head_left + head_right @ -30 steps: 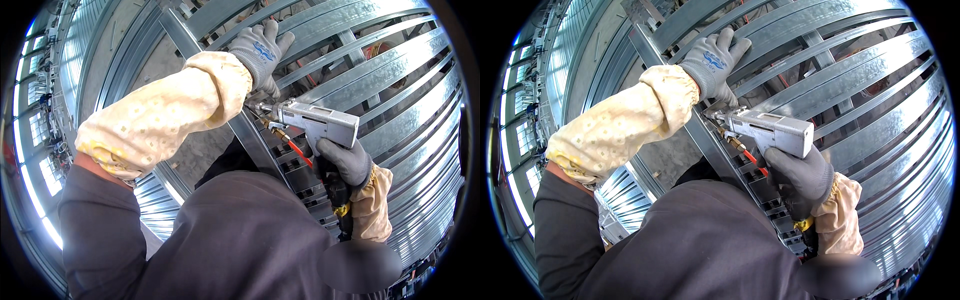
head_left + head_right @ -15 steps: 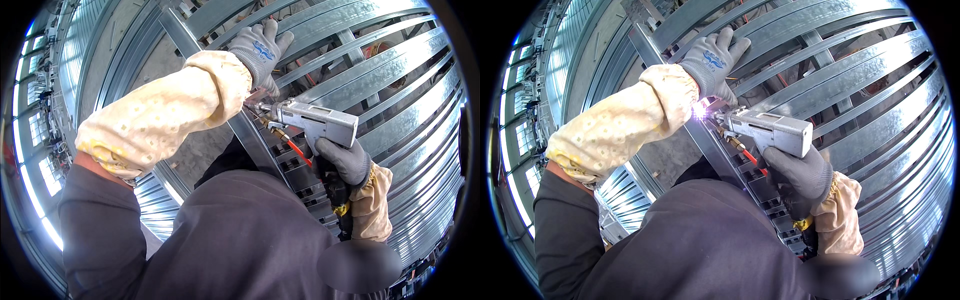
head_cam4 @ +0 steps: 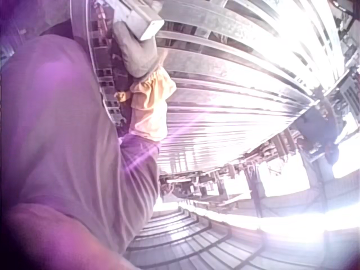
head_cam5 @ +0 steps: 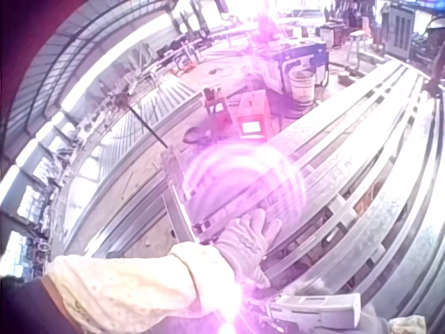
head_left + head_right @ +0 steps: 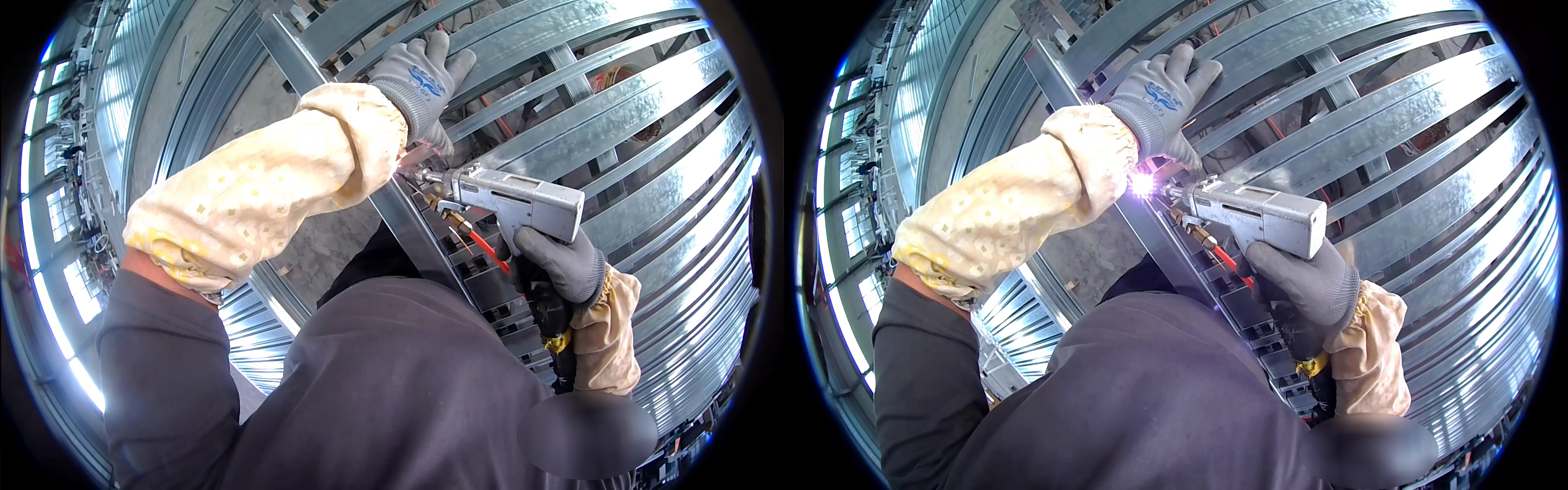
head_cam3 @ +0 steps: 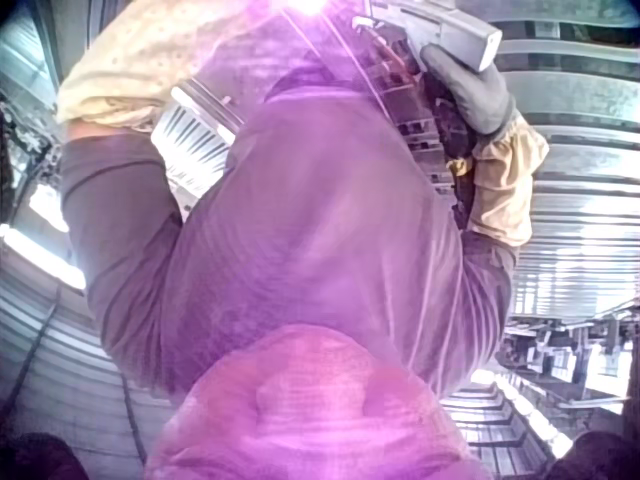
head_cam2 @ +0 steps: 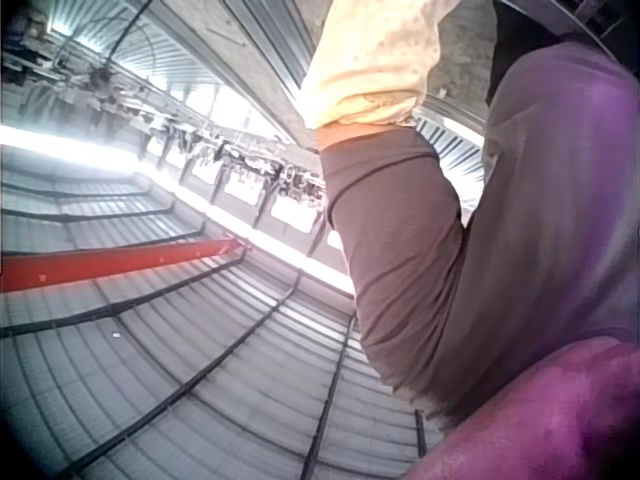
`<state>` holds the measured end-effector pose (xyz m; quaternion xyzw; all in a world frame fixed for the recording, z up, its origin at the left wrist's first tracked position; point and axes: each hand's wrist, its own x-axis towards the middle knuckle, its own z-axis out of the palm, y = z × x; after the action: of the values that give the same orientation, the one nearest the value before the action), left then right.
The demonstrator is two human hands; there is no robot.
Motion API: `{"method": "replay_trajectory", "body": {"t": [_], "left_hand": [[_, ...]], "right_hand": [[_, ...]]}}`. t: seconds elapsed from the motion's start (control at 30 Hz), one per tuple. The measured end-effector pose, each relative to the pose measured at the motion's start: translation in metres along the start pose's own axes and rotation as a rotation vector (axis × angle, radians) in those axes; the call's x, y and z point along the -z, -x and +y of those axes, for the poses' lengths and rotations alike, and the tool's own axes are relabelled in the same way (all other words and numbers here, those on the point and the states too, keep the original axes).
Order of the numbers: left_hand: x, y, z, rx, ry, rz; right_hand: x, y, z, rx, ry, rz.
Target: The person welds a metal frame using a handheld welding tool, moving along the seams of a large cylindrical structure. Sparks and bright light are visible as the welder joins metal bars together.
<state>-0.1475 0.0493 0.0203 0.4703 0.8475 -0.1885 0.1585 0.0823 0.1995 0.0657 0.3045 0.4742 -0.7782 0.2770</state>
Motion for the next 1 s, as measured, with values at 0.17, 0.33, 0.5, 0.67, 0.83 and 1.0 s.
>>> {"method": "replay_trajectory", "body": {"t": [0.17,0.33,0.5,0.67,0.83,1.0], "left_hand": [[0.002,0.001,0.000,-0.005,0.005,-0.001],[0.003,0.000,0.000,-0.002,0.009,-0.007],[0.003,0.000,0.000,-0.001,0.013,-0.005],[0.003,0.000,0.002,0.008,-0.019,0.007],[0.002,-0.001,0.001,0.003,-0.001,0.009],[0.004,0.002,0.003,0.019,0.004,0.010]], "right_hand": [[0.002,0.001,0.002,0.027,0.010,-0.020],[0.002,0.001,0.006,0.057,-0.005,-0.021],[0.001,0.003,0.004,0.044,-0.015,-0.019],[0.004,0.004,0.006,0.061,-0.001,-0.024],[0.003,0.006,0.008,0.050,0.004,-0.001],[-0.001,0.011,0.005,0.054,-0.011,0.020]]}}
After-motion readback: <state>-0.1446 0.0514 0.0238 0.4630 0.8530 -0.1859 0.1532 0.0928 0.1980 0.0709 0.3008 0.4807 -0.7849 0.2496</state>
